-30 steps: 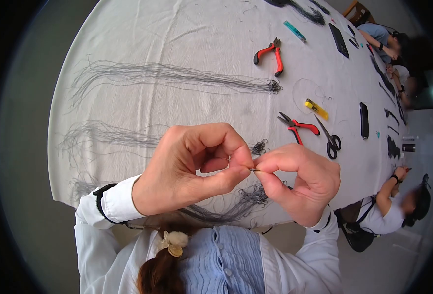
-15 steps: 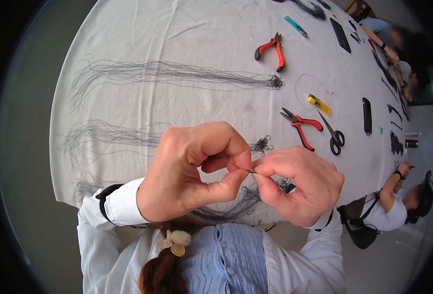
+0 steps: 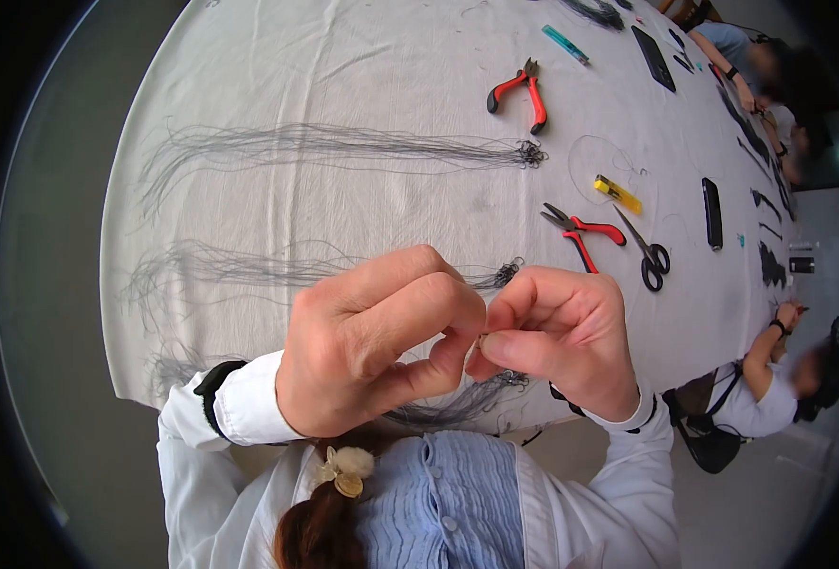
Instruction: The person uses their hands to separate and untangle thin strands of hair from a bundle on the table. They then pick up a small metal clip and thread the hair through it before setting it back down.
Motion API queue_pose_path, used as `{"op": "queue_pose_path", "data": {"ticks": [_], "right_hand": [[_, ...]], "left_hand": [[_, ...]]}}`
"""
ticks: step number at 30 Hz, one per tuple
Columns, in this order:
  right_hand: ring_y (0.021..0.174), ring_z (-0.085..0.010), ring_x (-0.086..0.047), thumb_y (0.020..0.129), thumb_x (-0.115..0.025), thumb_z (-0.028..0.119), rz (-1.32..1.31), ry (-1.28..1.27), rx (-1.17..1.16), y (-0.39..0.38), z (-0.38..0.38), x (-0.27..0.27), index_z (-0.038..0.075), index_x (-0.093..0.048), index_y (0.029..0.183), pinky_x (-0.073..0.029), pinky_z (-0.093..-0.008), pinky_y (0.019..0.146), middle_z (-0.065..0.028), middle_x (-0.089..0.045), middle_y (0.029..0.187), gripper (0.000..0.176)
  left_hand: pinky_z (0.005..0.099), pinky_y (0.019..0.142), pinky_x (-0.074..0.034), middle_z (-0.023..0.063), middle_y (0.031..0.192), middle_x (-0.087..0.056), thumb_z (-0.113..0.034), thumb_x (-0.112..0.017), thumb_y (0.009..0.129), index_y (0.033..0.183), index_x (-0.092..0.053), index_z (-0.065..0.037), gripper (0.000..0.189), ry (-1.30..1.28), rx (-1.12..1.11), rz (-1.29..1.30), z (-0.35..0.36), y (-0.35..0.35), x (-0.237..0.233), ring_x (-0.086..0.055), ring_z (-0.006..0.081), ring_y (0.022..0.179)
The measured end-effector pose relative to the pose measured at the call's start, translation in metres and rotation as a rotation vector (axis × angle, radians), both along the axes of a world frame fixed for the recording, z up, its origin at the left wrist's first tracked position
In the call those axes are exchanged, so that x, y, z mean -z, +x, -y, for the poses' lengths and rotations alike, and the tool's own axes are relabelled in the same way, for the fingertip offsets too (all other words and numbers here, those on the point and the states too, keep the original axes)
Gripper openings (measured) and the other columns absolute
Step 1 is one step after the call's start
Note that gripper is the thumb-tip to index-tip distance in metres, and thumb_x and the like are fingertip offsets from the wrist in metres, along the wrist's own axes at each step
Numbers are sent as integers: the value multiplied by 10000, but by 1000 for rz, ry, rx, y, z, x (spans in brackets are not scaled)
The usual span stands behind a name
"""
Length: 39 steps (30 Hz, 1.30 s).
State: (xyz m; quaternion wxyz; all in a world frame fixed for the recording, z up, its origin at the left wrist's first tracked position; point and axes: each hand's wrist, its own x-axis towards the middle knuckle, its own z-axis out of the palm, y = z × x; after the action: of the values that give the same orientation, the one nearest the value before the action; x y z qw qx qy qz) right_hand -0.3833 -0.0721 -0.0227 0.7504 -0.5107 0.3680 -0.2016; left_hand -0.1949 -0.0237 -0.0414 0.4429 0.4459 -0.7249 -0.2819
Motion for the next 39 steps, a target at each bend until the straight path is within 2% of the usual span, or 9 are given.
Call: {"op": "queue_pose_path", "data": {"ticks": [2,5,6,8,9,10,12,15,39], "right_hand": [[711,-103,-638,808,-606,14,38,118,-36,-2,4,0,-49,-593,850,-516,-214,658,-78,-640,747,77],[723,-103,-638,826,-582,9,104,264,-82,-3,6,0,-50,-582,880,-519,-218,681,-85,-639,751,80],[725,-109,-641,822,-591,8,97,185,-16,-3,3,0,-48,-588,871,-525,-222,677,-83,-642,756,74],[727,-114,-643,818,-601,7,90,106,48,-3,0,0,-45,-595,862,-531,-226,672,-81,-645,761,68],[722,-113,-644,809,-614,4,55,-93,68,-3,-2,1,-40,-604,850,-533,-227,669,-77,-650,760,61],[716,-112,-645,801,-628,2,18,-291,89,-3,-3,2,-34,-614,838,-536,-228,666,-72,-654,759,54],[706,-108,-645,790,-640,-3,-2,-399,92,-4,-3,3,-31,-621,825,-536,-227,661,-66,-657,751,49],[687,-100,-644,775,-654,-13,-33,-564,107,-3,-3,5,-26,-631,809,-533,-226,659,-59,-659,738,43],[634,-198,-634,562,-690,-103,-120,-1281,97,1,-1,12,9,-630,790,-509,-249,523,-68,-633,716,261]], "left_hand": [[228,478,-402,36,727,-559,49,-658,652,783,-584,-42,176,-160,3,34,1,-1,4,-508,102,564],[210,509,-412,31,738,-562,48,-654,687,797,-577,-33,157,-32,36,-3,1,1,-3,-528,88,598],[210,509,-412,31,738,-562,48,-654,687,797,-577,-33,157,-35,35,-2,1,3,-6,-528,88,598],[191,562,-417,25,760,-563,34,-642,741,819,-564,-14,120,393,77,-215,3,7,-10,-527,62,647],[176,613,-409,19,786,-563,8,-635,782,838,-557,0,97,590,89,-343,2,7,-10,-505,40,688],[176,613,-409,19,786,-563,8,-635,782,838,-557,0,97,590,89,-344,3,7,-10,-505,40,688],[176,634,-408,18,797,-563,-8,-638,794,843,-561,5,93,708,159,-610,3,5,-9,-496,38,706],[176,646,-407,10,794,-560,-19,-636,801,847,-564,2,88,821,150,-649,4,7,-11,-498,37,721],[180,653,-421,22,798,-583,-58,-623,849,848,-586,18,85,819,175,-587,6,9,-7,-508,46,733]]}}
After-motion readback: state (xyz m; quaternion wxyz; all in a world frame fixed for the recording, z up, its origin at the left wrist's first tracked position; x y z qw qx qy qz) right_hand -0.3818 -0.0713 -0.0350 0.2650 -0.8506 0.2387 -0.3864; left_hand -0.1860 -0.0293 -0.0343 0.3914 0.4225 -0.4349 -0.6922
